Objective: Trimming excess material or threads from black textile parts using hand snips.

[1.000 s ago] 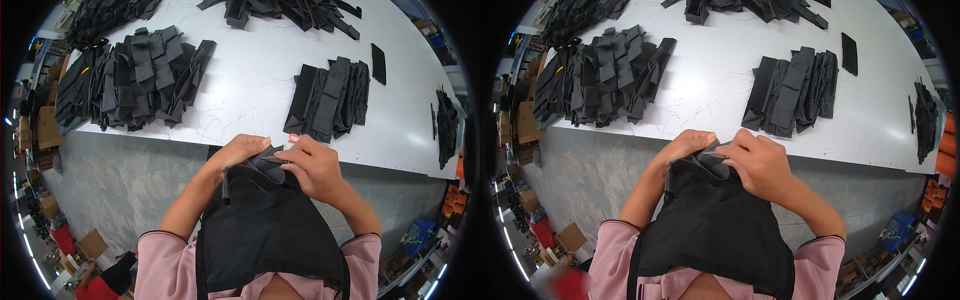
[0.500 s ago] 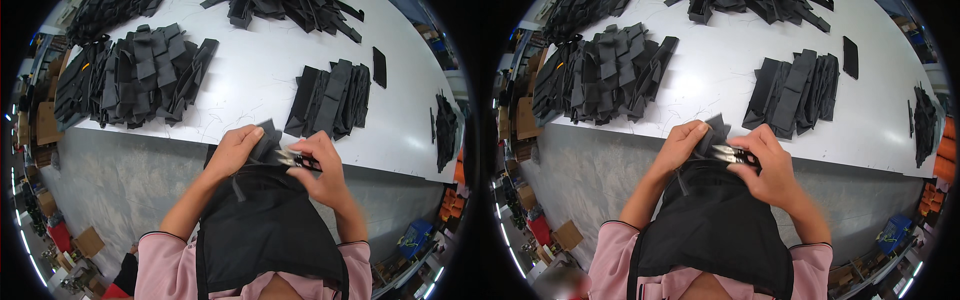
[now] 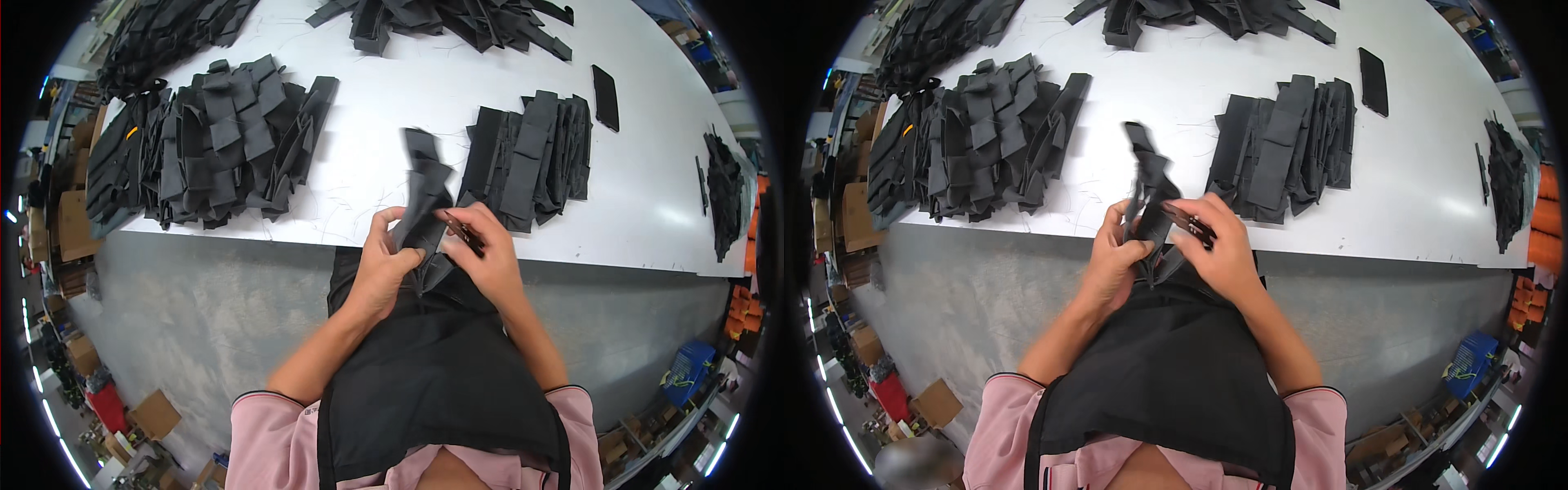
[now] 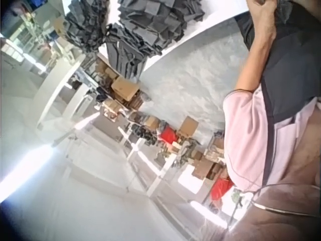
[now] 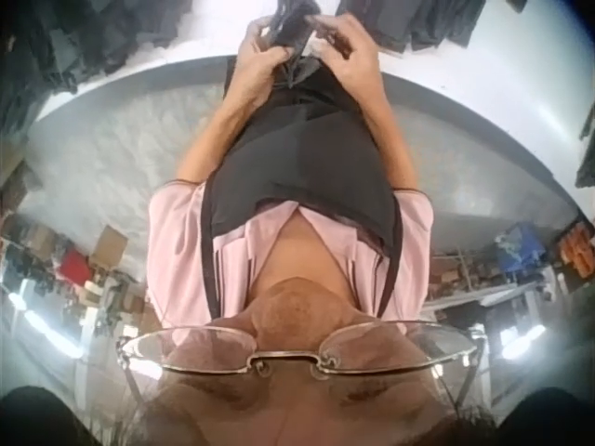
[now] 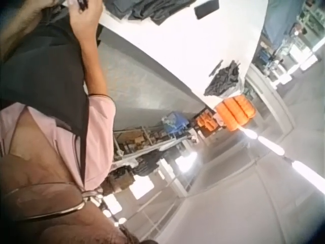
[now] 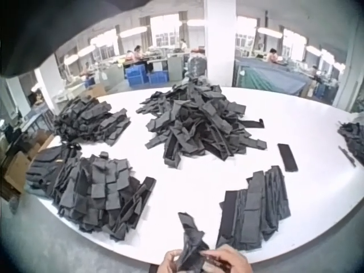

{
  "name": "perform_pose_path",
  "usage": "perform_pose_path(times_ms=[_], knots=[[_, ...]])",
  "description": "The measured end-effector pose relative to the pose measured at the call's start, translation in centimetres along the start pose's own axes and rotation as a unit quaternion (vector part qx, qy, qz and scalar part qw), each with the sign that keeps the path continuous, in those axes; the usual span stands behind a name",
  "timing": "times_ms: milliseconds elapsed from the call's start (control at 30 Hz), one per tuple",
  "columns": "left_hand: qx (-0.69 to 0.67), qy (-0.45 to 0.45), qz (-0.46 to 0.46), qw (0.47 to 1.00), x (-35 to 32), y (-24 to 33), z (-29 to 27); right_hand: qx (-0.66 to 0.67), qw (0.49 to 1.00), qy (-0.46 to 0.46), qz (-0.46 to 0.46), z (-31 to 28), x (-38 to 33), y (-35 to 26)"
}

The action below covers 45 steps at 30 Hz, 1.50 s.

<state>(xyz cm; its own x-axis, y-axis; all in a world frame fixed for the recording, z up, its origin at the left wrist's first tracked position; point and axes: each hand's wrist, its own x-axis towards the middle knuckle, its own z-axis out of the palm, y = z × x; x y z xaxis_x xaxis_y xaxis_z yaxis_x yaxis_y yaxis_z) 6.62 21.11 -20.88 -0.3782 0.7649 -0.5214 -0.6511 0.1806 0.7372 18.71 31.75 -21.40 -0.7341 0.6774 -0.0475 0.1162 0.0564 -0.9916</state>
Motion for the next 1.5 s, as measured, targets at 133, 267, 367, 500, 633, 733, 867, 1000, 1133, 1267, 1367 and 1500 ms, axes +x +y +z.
perform_pose_path(times_ms=[133,267,367,500,633,733,867,1000,1133,1267,1367,1500], knots=[[-0.019,0.059,0.058,0.996,0.3,-0.7,-0.2,-0.252,0.958,0.082,-0.112,-0.5,-2.5,-3.4],[0.007,0.082,0.061,0.995,0.1,-0.3,0.9,-0.372,0.914,0.062,-0.152,-0.2,-3.0,-3.8],[0.005,0.087,0.073,0.994,0.1,-0.3,1.1,-0.431,0.887,0.025,-0.161,0.3,-2.7,-4.4],[0.028,0.089,0.076,0.993,0.2,-0.2,1.0,-0.455,0.874,0.011,-0.171,0.7,-2.2,-4.5],[0.034,0.085,0.076,0.993,0.3,-0.4,0.8,-0.467,0.869,0.006,-0.165,1.0,-2.3,-4.4],[0.035,0.089,0.066,0.993,0.4,-0.3,0.7,-0.458,0.877,0.027,-0.146,0.7,-2.6,-4.6],[0.033,0.096,0.071,0.992,0.7,-0.5,0.5,-0.435,0.887,0.045,-0.146,0.8,-2.7,-4.3],[0.038,0.096,0.072,0.992,0.9,-0.5,0.6,-0.448,0.886,0.019,-0.122,0.7,-2.5,-4.4],[-0.095,-0.029,-0.050,0.994,1.3,-0.2,-1.0,-0.238,0.967,0.072,-0.061,0.0,-1.3,-4.0],[-0.109,-0.045,-0.070,0.991,1.6,1.0,-0.2,-0.055,0.994,0.083,-0.052,0.5,-0.9,-2.2],[-0.107,-0.115,-0.015,0.987,2.3,0.9,-0.8,0.036,0.991,0.129,-0.021,2.7,-0.3,-1.9],[-0.176,-0.119,-0.011,0.977,3.2,1.3,-1.5,-0.001,0.996,0.094,-0.013,2.6,-2.5,-0.2]])
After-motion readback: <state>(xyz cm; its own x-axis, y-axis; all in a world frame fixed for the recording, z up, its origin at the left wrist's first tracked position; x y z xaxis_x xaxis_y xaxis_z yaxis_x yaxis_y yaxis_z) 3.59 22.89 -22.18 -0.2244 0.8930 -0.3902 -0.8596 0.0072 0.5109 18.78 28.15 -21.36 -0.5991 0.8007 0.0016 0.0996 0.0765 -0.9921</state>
